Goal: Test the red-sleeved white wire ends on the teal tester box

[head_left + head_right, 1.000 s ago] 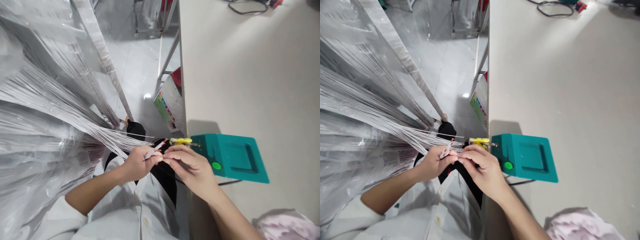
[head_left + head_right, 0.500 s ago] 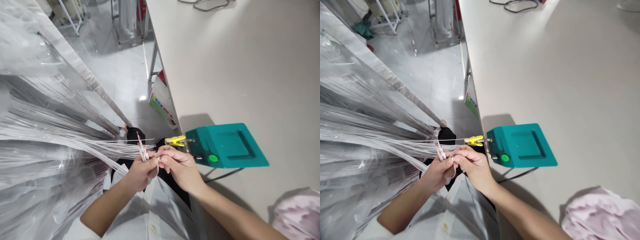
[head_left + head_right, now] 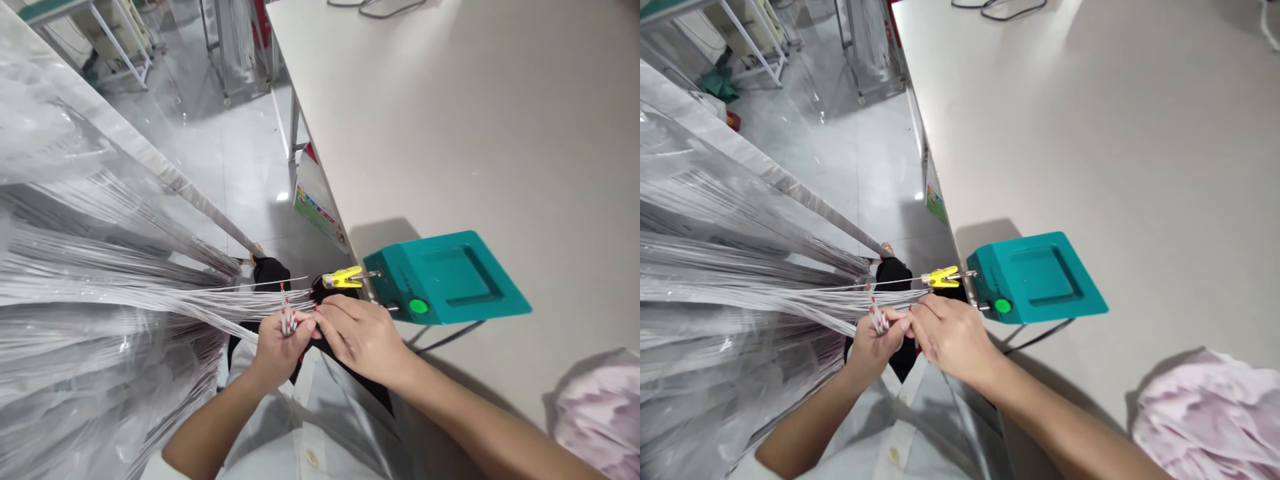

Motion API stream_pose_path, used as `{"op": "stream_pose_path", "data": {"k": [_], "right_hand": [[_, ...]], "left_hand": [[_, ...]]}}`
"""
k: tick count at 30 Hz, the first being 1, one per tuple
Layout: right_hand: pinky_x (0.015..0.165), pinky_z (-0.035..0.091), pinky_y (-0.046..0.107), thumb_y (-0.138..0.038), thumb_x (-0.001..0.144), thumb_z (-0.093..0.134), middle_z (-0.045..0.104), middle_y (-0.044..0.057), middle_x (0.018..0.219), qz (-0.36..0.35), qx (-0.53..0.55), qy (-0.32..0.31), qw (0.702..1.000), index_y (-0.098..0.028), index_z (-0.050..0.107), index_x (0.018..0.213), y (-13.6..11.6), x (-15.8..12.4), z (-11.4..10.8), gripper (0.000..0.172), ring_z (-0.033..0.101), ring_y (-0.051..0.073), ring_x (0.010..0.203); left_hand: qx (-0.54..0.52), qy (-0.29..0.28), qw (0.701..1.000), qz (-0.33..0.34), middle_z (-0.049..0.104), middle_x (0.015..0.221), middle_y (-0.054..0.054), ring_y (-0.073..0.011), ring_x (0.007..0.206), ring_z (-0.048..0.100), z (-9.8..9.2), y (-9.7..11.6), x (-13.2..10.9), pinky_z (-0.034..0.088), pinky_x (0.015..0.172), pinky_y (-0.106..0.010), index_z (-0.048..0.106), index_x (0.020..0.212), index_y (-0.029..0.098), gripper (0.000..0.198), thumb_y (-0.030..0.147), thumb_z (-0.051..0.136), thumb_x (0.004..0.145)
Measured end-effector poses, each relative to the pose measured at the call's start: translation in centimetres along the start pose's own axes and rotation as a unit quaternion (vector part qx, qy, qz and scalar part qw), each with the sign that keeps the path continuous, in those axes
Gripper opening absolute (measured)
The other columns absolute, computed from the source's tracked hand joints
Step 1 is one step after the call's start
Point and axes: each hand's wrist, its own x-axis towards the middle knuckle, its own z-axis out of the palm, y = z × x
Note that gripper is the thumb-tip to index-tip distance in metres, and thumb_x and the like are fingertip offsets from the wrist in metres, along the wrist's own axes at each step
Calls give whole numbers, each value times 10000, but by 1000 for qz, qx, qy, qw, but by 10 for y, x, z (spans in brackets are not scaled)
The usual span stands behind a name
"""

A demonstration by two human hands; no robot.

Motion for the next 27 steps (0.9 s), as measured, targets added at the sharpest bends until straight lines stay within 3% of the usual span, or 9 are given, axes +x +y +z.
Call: {"op": "stream_pose_path", "data": {"k": [5,9,12,15,18,20,24,27], "right_hand": [[557,449,251,-145,868,427,637,65,705,-73,-64,-68,993,-146,625,729,3,4,-11,242,578,133,598],[551,473,236,-154,879,423,645,63,767,3,30,-107,994,-167,629,799,2,4,-24,221,600,131,648],[650,517,259,-166,870,465,656,68,840,102,112,-48,987,-186,620,905,0,4,-26,161,624,148,748],[698,528,272,-203,843,538,661,78,921,140,151,-23,978,-188,607,1003,-4,6,-20,175,636,161,813],[670,510,244,-184,861,509,656,52,832,137,190,-50,971,-192,626,868,-6,9,-14,117,624,134,752],[638,487,225,-161,879,468,632,31,732,125,198,-58,971,-188,606,733,-6,10,-11,203,598,113,684],[607,453,235,-149,876,435,635,57,754,49,61,-64,995,-155,620,781,-4,5,-7,208,590,130,682],[546,399,257,-155,870,425,623,58,702,-10,-87,-85,993,-144,637,772,-5,3,-7,234,568,137,608]], "left_hand": [[6,32,999,-8,503,552,14,-69,476,370,2,3,0,296,479,-216,600,638,133,293,389,592,780],[-33,46,998,-35,368,451,67,-48,406,275,-4,6,3,240,438,-209,585,626,137,312,402,582,790],[-46,25,998,-30,363,445,68,-47,399,272,-6,6,3,222,430,-210,600,649,134,315,415,586,790],[-44,8,999,-18,400,463,57,-52,406,282,-7,5,2,231,437,-216,614,669,136,309,420,589,788],[-30,-12,999,-11,403,466,52,-62,424,305,-7,7,1,260,459,-219,621,672,140,303,413,581,796],[-13,-21,1000,-2,450,497,35,-76,462,363,-8,9,0,302,492,-221,627,678,140,293,403,579,799],[63,-23,997,28,615,694,-32,-131,643,520,-9,13,1,404,650,-252,654,743,138,216,337,587,796],[109,-38,993,34,637,726,-33,-140,672,539,-9,12,2,413,674,-255,669,752,144,198,304,565,806]]}}
